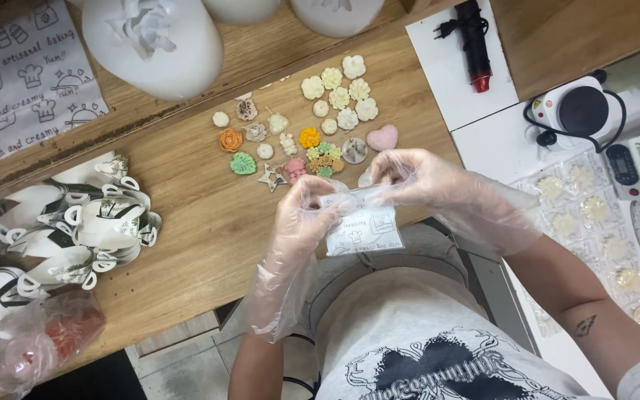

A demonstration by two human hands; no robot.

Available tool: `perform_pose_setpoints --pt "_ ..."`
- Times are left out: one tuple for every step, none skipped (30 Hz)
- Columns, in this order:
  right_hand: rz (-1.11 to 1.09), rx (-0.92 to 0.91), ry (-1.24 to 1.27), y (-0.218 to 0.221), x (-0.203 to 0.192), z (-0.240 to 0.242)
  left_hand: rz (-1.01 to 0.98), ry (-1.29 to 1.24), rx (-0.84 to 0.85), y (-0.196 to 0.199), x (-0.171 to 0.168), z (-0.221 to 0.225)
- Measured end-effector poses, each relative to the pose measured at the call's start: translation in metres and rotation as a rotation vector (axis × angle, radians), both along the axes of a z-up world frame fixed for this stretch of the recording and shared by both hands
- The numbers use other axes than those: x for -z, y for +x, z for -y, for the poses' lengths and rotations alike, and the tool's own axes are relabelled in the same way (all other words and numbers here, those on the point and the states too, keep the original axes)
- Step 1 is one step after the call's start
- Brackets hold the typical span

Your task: The person places wax melt items into small plastic bags and seals them by hand.

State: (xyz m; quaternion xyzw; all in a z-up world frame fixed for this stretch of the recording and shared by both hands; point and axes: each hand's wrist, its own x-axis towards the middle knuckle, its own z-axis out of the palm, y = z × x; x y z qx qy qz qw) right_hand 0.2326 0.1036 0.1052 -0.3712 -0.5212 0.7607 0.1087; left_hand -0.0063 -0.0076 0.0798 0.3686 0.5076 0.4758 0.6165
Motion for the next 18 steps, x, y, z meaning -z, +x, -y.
perform_pose_setpoints --pt "0.001 0.012 0.005 0.002 0.002 0.002 0.001 0.005 0.012 0.0 0.003 -0.001" --pt "-0.037 0.046 -0.04 0.005 0.003 0.004 0.058 0.016 0.018 0.0 0.005 -0.002" --pt "-0.076 0.086 -0.084 0.006 0.005 0.007 0.115 0.026 0.029 -0.001 0.008 -0.004" --pt "-0.076 0.102 -0.08 0.008 0.005 0.012 0.116 0.029 0.046 0.0 0.002 -0.002" --pt "-0.126 0.175 -0.147 0.01 0.006 0.018 0.189 0.056 0.053 -0.001 -0.004 0.0" --pt "-0.178 0.247 -0.213 0.011 0.006 0.023 0.262 0.08 0.061 -0.001 -0.01 0.001" --pt "-0.181 0.276 -0.202 0.012 0.003 0.028 0.265 0.085 0.092 0.0 -0.018 -0.001" --pt "-0.194 0.363 -0.262 0.012 0.001 0.031 0.311 0.042 0.04 0.001 -0.025 -0.003" --pt "-0.209 0.455 -0.324 0.013 -0.002 0.037 0.356 -0.005 -0.008 0.002 -0.032 -0.004" --pt "-0.214 0.489 -0.314 0.016 0.0 0.044 0.358 -0.005 0.028 0.003 -0.039 -0.007" --pt "-0.188 0.555 -0.366 0.019 0.002 0.053 0.23 0.351 0.121 0.003 -0.047 -0.009" --pt "-0.164 0.619 -0.419 0.022 0.005 0.062 0.106 0.71 0.212 0.004 -0.054 -0.01" --pt "-0.168 0.655 -0.415 0.024 0.005 0.07 0.123 0.709 0.245 0.005 -0.056 -0.009" --pt "-0.133 0.671 -0.451 0.027 0.006 0.079 -0.365 0.841 0.21 0.007 -0.058 -0.008" --pt "-0.096 0.679 -0.491 0.03 0.007 0.089 -0.858 0.95 0.154 0.01 -0.06 -0.004" --pt "-0.098 0.71 -0.491 0.029 0.005 0.096 -0.84 0.96 0.178 0.011 -0.049 -0.004" --pt "-0.107 0.741 -0.478 0.029 0.002 0.105 -0.738 0.873 0.257 0.013 -0.039 -0.002" --pt "-0.116 0.773 -0.465 0.029 -0.001 0.114 -0.637 0.784 0.336 0.015 -0.029 0.002"
